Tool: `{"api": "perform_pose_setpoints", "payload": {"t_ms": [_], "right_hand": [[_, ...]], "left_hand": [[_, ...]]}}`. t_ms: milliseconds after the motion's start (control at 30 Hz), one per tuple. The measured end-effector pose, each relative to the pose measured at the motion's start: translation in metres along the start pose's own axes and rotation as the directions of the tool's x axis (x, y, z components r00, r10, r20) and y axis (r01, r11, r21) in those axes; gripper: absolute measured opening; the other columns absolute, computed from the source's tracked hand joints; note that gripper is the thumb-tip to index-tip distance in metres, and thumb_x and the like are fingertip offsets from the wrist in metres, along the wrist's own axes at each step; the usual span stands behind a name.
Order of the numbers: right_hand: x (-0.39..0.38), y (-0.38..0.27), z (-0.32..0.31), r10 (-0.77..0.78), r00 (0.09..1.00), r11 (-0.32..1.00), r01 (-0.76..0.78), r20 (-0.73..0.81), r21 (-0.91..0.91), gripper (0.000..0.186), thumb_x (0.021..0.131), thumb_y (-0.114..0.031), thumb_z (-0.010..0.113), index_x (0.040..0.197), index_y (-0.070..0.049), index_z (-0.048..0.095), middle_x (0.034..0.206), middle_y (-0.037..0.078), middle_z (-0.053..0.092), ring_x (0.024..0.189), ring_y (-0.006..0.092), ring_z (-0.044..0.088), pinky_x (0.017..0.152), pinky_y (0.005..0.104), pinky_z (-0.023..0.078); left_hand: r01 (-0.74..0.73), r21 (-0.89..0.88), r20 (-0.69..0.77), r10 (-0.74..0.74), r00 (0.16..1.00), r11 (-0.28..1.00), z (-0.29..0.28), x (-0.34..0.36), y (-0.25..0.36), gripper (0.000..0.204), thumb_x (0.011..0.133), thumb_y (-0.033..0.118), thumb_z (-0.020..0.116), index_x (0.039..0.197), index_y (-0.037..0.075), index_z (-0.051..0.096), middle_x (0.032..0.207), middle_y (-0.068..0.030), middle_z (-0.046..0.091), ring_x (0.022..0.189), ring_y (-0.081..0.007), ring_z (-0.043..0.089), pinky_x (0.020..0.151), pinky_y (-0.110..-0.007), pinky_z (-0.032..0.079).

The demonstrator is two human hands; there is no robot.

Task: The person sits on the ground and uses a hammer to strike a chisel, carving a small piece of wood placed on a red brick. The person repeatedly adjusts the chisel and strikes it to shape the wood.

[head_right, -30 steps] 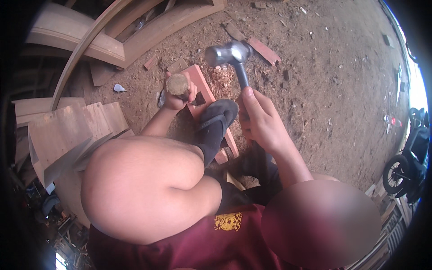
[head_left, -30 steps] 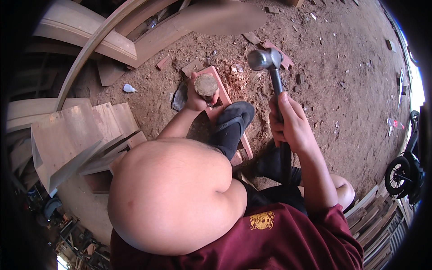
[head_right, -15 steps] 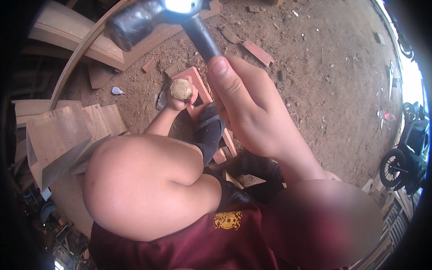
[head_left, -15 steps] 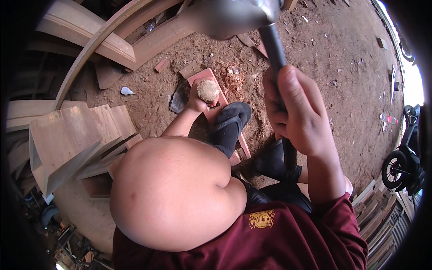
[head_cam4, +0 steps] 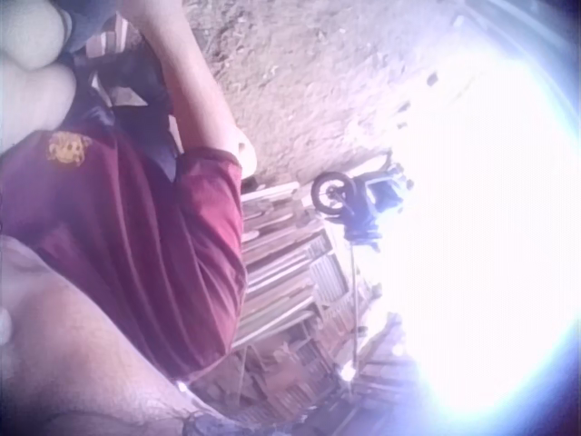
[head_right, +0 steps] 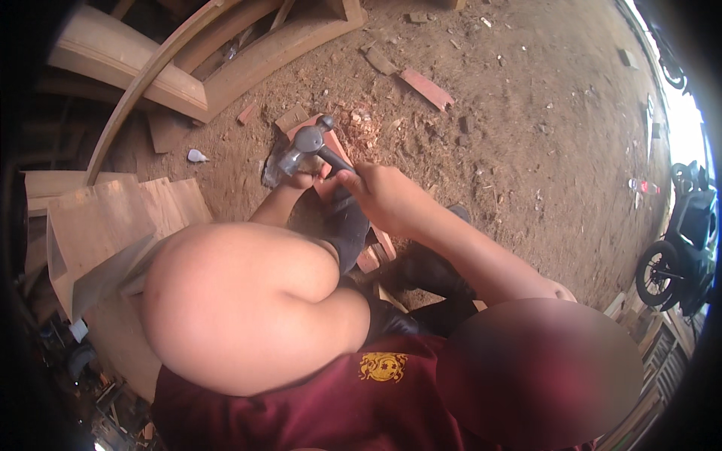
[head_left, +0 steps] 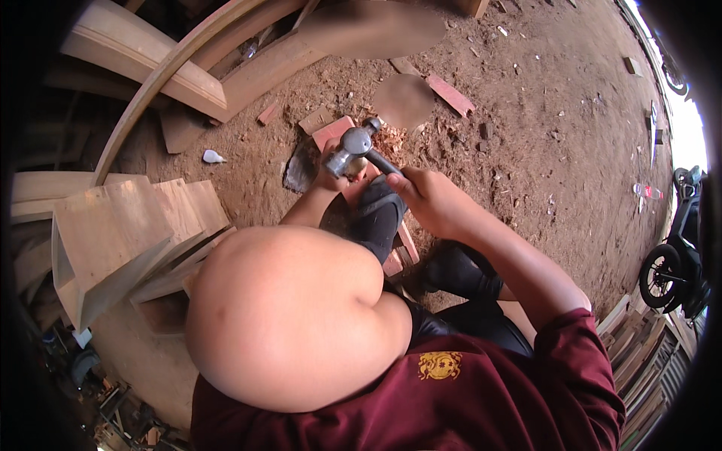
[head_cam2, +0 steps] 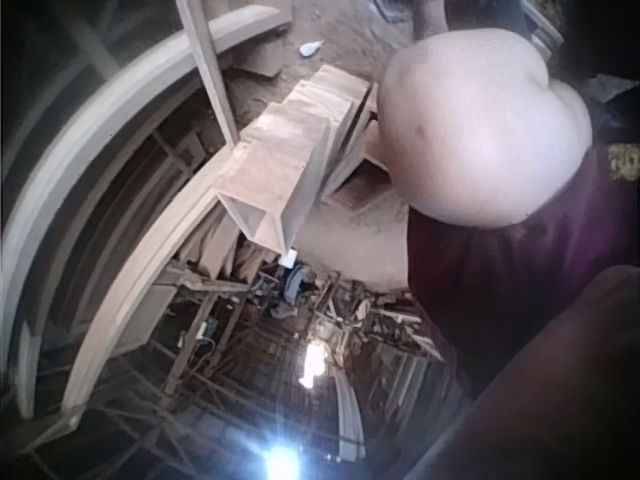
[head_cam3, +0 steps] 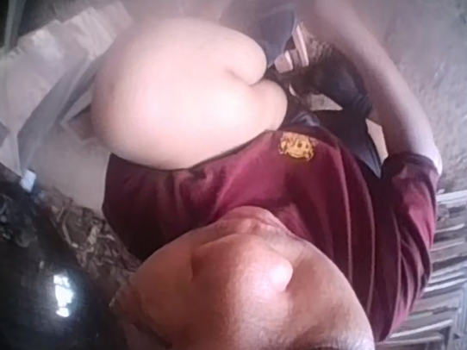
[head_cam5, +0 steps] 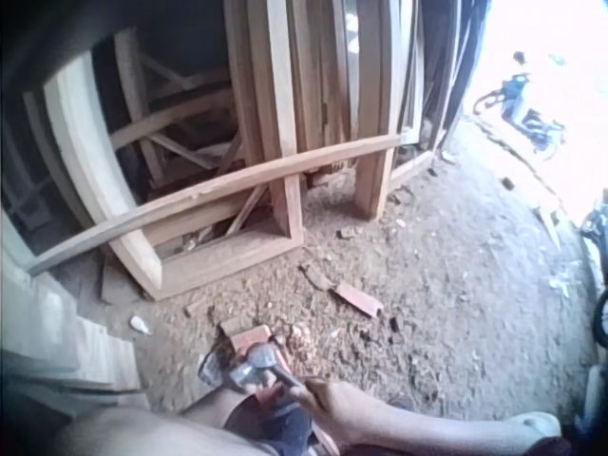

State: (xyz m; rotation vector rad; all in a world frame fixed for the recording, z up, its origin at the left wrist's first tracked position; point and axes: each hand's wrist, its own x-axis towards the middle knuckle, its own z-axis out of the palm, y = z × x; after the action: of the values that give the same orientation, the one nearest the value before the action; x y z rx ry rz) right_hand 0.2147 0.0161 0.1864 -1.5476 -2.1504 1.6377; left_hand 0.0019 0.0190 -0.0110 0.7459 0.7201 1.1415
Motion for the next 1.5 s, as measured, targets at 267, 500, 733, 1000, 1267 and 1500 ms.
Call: {"api": "perform_pose_setpoints", "payload": {"t_ms": [267, 500, 733, 1000, 1267, 1500], "right_hand": [[-0.010, 0.007, 0.016, -0.046, 0.988, 0.990, 0.065, -0.150, 0.125, 0.042, 0.102, -0.039, 0.038, 0.081, -0.004, 0.047, 0.061, -0.002, 0.043, 0.057, 0.0083, 0.041, 0.053, 0.0281, 0.038], [-0.015, 0.032, 0.017, 0.192, 0.977, 0.738, -0.082, -0.092, 0.670, 0.040, 0.102, -0.044, 0.037, 0.081, -0.010, 0.041, 0.059, -0.004, 0.036, 0.044, 0.0053, 0.032, 0.037, 0.0236, 0.030], [-0.034, -0.005, -0.014, 0.150, 0.978, 0.696, -0.001, -0.143, 0.718, 0.045, 0.101, -0.049, 0.033, 0.082, -0.009, 0.041, 0.058, -0.003, 0.036, 0.041, 0.0047, 0.030, 0.036, 0.0223, 0.030], [-0.028, -0.025, 0.004, -0.121, 0.953, 0.909, 0.219, -0.278, 0.354, 0.041, 0.101, -0.039, 0.040, 0.085, -0.002, 0.049, 0.059, -0.002, 0.043, 0.053, 0.0090, 0.043, 0.050, 0.0258, 0.037], [-0.027, -0.049, -0.001, -0.102, 0.966, 0.891, 0.195, -0.236, 0.411, 0.046, 0.100, -0.037, 0.043, 0.091, 0.004, 0.062, 0.070, 0.021, 0.062, 0.070, 0.0339, 0.063, 0.064, 0.0419, 0.047], [-0.017, -0.047, -0.001, -0.107, 0.987, 0.979, 0.125, -0.118, 0.159, 0.045, 0.099, -0.038, 0.044, 0.089, 0.003, 0.060, 0.066, 0.024, 0.059, 0.066, 0.0408, 0.062, 0.061, 0.0452, 0.047]], "left_hand": [[0.020, 0.118, 0.092, -0.031, 0.995, 0.993, -0.011, 0.002, -0.001, 0.025, 0.078, 0.011, 0.069, 0.096, -0.002, 0.057, 0.068, -0.0071, 0.061, 0.052, -0.0156, 0.060, 0.046, -0.028, 0.049], [-0.229, 0.381, -0.103, 0.287, 0.952, 0.896, -0.040, 0.000, -0.040, 0.035, 0.087, 0.036, 0.058, 0.097, 0.002, 0.056, 0.081, -0.0126, 0.059, 0.071, -0.0215, 0.059, 0.061, -0.031, 0.049], [-0.059, -0.044, 0.022, 0.060, 0.998, 0.997, 0.017, 0.003, 0.034, 0.039, 0.091, 0.044, 0.046, 0.078, 0.008, 0.041, 0.056, -0.0100, 0.047, 0.039, -0.0168, 0.043, 0.035, -0.025, 0.033], [-0.085, -0.124, 0.024, 0.089, 0.996, 0.989, 0.024, 0.005, 0.032, 0.027, 0.084, 0.030, 0.061, 0.080, 0.007, 0.046, 0.059, -0.0076, 0.049, 0.041, -0.0141, 0.045, 0.036, -0.024, 0.037], [-0.118, 0.135, -0.005, 0.119, 0.993, 0.984, 0.020, -0.009, 0.036, 0.044, 0.090, 0.049, 0.050, 0.099, 0.005, 0.054, 0.066, -0.0086, 0.054, 0.046, -0.0181, 0.054, 0.033, -0.027, 0.039], [-0.062, -0.317, 0.051, 0.082, 0.995, 0.946, -0.015, -0.009, 0.002, 0.032, 0.083, 0.036, 0.062, 0.093, 0.008, 0.050, 0.069, -0.0079, 0.055, 0.052, -0.0188, 0.055, 0.041, -0.029, 0.045]]}}
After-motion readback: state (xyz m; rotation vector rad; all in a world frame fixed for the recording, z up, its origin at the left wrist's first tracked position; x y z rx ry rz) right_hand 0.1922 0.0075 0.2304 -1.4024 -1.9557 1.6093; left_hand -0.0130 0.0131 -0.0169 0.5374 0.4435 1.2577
